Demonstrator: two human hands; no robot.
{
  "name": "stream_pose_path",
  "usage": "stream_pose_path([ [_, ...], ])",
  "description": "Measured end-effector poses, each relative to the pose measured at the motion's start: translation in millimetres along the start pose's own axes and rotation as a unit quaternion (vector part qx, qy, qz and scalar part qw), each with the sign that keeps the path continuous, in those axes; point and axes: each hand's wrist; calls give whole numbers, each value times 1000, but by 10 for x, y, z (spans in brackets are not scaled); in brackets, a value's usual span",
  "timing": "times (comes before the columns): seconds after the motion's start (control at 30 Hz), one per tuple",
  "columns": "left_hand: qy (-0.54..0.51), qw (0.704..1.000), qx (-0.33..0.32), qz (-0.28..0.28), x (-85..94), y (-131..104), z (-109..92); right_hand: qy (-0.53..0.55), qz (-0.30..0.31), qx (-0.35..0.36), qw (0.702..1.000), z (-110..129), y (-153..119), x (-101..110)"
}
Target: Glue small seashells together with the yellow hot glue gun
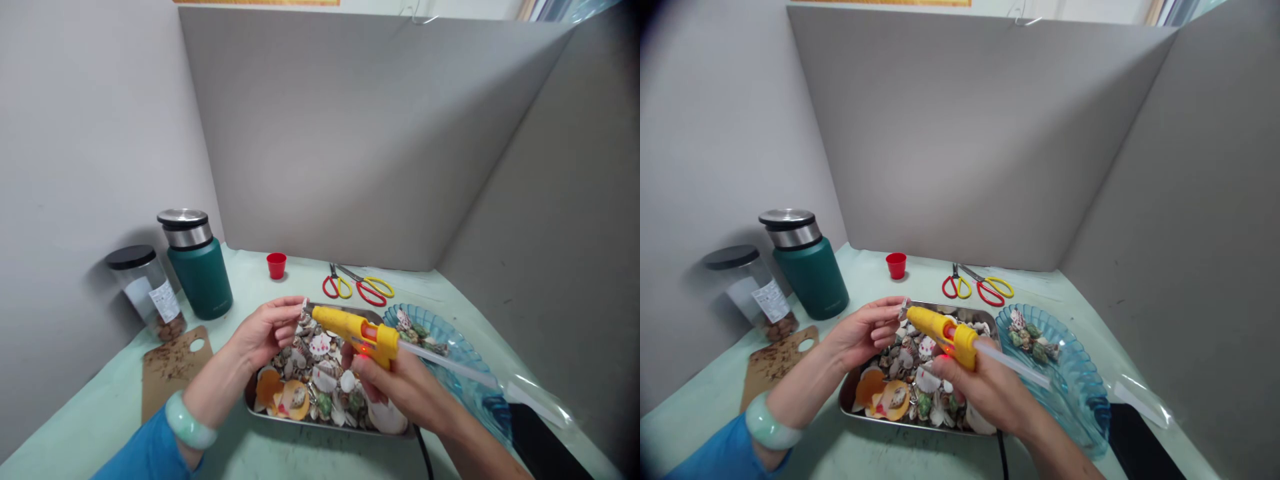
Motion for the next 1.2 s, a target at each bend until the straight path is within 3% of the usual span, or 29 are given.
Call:
stream_pose_path([
  [0.7, 25, 999, 5, -46, 35, -6, 8, 25, 5, 4, 1000, 7, -1, -4],
  [1.2, 43, 999, 0, -7, 21, -4, 19, 25, -2, 11, 1000, -35, 0, -5],
])
Point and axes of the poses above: each hand's wrist, its own y-axis towards the middle knuckle, its own x-axis out of the back of the hand, z = x × y, and after that the axes turned 15 degrees about -z, right-handed
